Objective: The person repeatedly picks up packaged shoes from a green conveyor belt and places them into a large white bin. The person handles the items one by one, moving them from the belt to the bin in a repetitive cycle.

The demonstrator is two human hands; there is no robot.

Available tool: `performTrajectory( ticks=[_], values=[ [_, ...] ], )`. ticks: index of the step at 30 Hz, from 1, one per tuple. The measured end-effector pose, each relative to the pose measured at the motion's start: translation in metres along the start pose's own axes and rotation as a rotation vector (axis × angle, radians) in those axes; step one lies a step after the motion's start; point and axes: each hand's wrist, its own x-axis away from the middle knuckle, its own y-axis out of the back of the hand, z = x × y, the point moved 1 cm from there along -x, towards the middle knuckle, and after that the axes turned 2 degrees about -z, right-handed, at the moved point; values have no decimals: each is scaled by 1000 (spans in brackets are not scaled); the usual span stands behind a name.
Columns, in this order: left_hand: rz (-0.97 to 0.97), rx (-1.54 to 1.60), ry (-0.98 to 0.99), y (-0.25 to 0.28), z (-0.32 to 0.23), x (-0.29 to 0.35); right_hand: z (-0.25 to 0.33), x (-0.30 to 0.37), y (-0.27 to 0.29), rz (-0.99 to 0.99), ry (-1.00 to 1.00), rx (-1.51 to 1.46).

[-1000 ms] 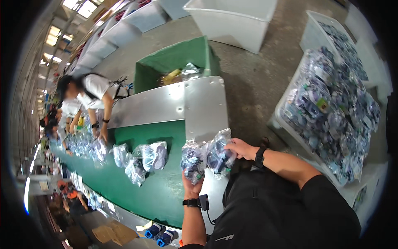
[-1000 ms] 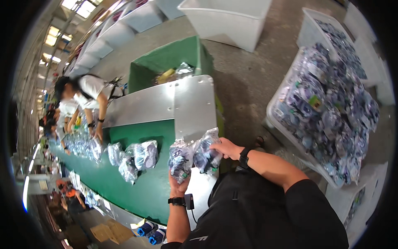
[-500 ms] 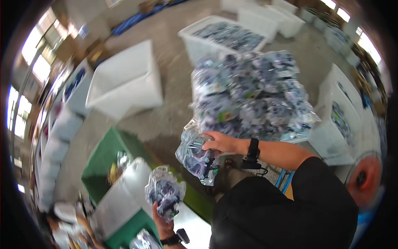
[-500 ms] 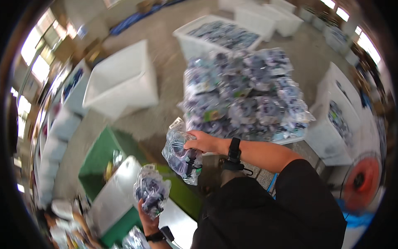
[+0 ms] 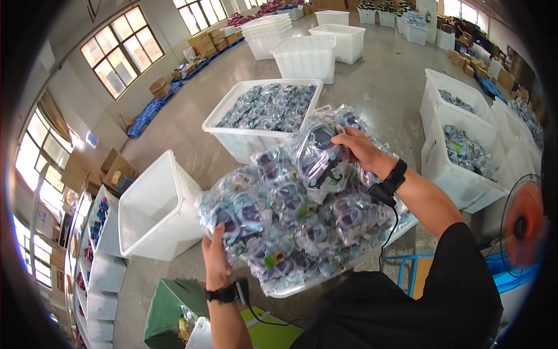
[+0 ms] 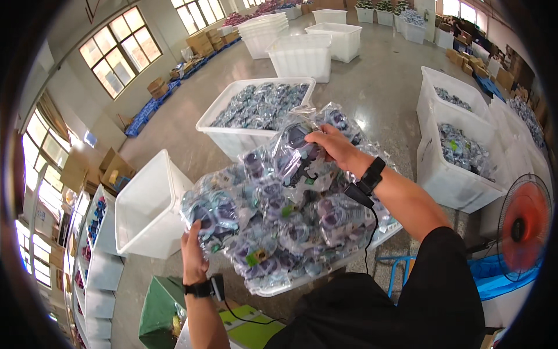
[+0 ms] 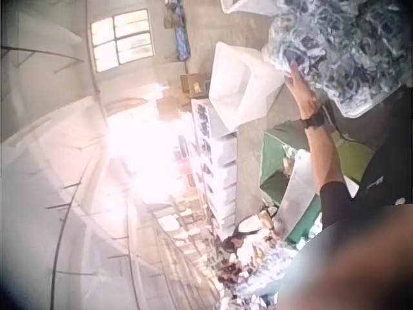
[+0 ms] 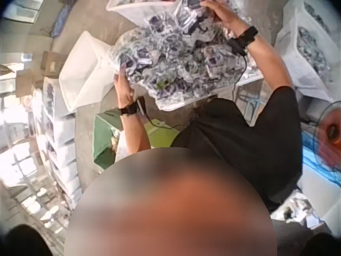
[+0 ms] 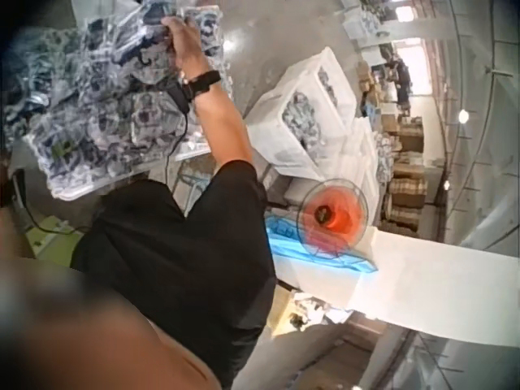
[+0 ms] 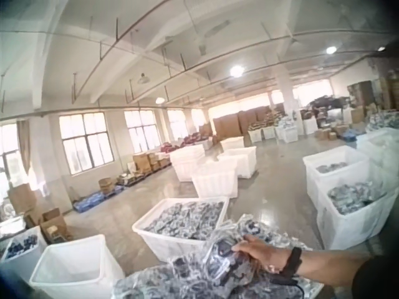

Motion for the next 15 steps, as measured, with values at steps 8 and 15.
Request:
performTrajectory(
  ticks=[8,15],
  values=[
    [29,207,22,-138,44,-165,-19,-115,65,-158,-5,44],
    [118,170,-28,-201,92,-248,-65,-187,85,-189,159,419]
  ],
)
